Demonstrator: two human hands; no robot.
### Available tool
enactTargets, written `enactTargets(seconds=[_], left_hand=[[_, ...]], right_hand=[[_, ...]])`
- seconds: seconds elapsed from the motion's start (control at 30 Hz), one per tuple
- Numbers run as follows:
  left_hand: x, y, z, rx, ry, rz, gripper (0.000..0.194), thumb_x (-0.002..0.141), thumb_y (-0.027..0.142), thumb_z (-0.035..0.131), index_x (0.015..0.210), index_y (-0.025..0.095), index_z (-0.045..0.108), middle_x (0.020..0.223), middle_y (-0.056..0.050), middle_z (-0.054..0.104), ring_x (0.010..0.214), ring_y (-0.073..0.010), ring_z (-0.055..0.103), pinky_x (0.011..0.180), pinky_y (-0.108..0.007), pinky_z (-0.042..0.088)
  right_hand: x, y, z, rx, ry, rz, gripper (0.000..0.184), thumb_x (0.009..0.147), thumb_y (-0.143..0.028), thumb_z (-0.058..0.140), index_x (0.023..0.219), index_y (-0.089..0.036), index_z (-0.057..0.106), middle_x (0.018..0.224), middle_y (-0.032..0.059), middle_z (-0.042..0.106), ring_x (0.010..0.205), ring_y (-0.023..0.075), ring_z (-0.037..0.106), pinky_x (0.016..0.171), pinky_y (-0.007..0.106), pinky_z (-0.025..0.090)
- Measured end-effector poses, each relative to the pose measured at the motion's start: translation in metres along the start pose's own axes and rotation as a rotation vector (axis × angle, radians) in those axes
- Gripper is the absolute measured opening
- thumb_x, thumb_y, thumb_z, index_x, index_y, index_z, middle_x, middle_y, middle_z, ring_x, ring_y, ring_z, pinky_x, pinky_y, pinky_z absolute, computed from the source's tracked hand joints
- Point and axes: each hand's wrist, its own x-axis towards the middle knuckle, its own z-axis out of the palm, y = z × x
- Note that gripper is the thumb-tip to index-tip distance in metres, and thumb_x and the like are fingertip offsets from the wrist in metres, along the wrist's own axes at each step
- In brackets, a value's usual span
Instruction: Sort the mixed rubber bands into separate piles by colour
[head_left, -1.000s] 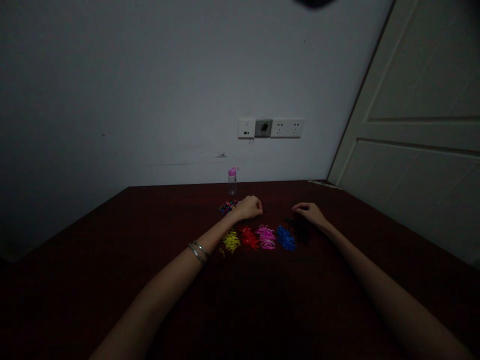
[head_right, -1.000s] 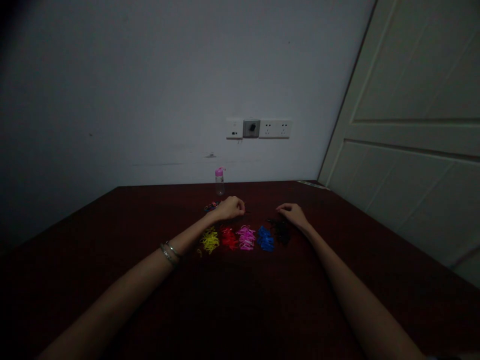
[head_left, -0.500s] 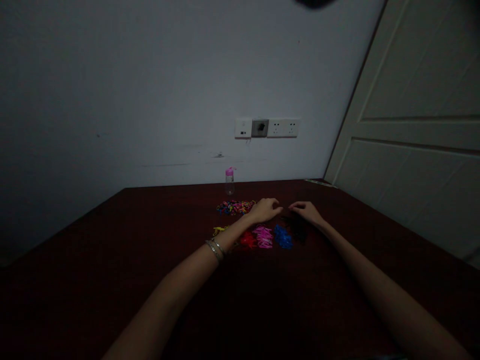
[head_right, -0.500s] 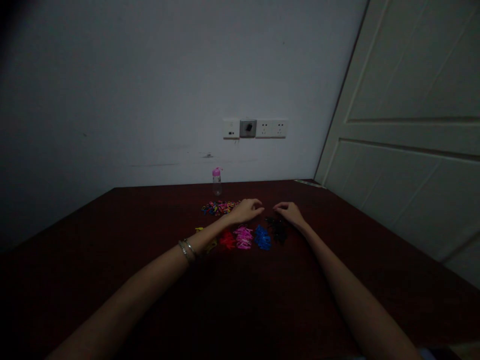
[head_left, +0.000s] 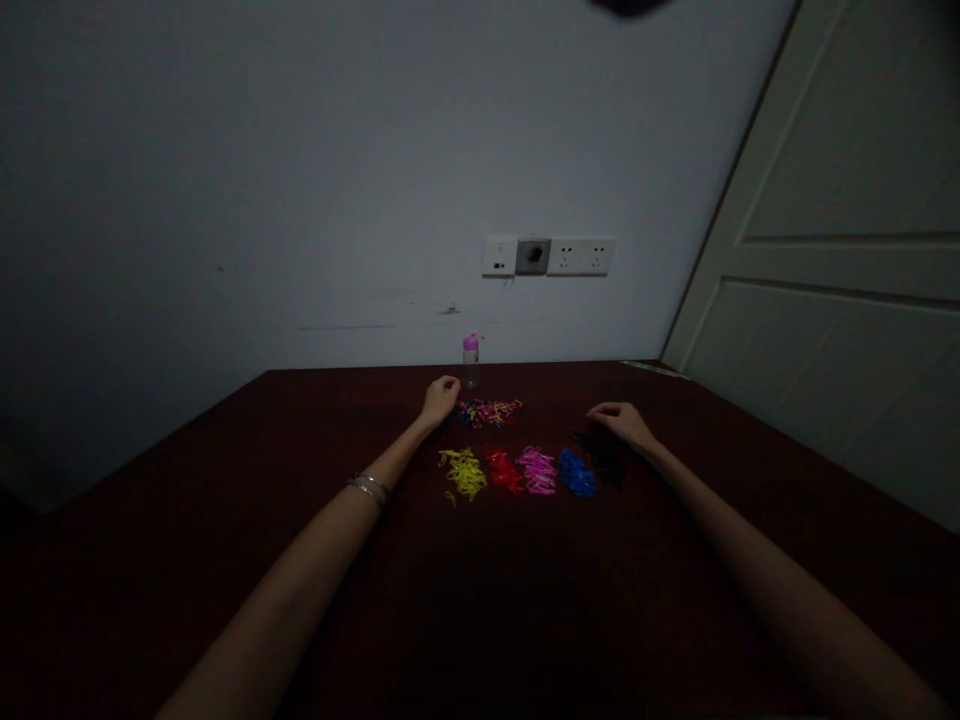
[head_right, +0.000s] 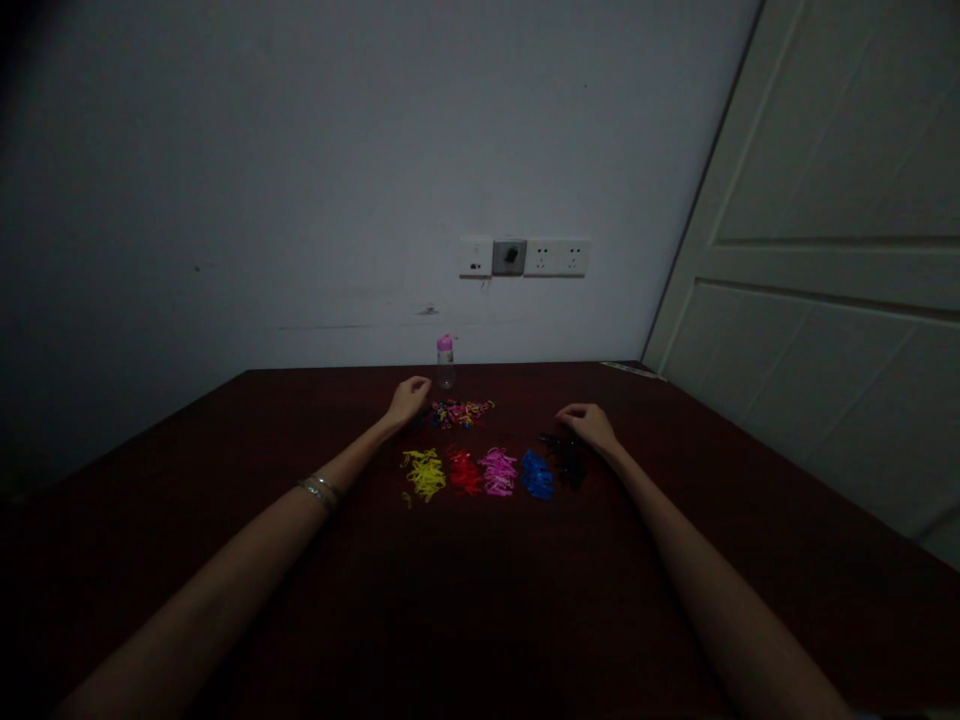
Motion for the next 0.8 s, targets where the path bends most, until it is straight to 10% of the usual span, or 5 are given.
enactTargets(seconds=[0.37,0.8], left_hand=[[0.003,-0.034,-0.002,-0.225,0.082,-0.150,0.028,0.076,0.027,0.047,0.090,0.008,0.063,0.063,-0.002,0.059,0.052,-0.0095,0.050,0.053,-0.019,0.038],[-0.002,-0.038,-0.003,-0.360,0.084,-0.114,0.030,0.075,0.031,0.046,0.090,0.010,0.061,0.045,0.005,0.044,0.041,-0.0077,0.039,0.046,-0.018,0.032]], right_hand=[[0.000,-0.006,-0.002,0.120,0.001,0.014,0.024,0.064,-0.031,0.052,0.072,-0.014,0.067,0.074,0.0058,0.068,0.072,0.0189,0.061,0.066,0.026,0.045],[-0.005,-0.121,0.058,-0.243,-0.317,-0.314,0.019,0.066,-0.027,0.061,0.083,-0.018,0.058,0.083,0.0032,0.063,0.072,0.0138,0.056,0.060,0.021,0.038]])
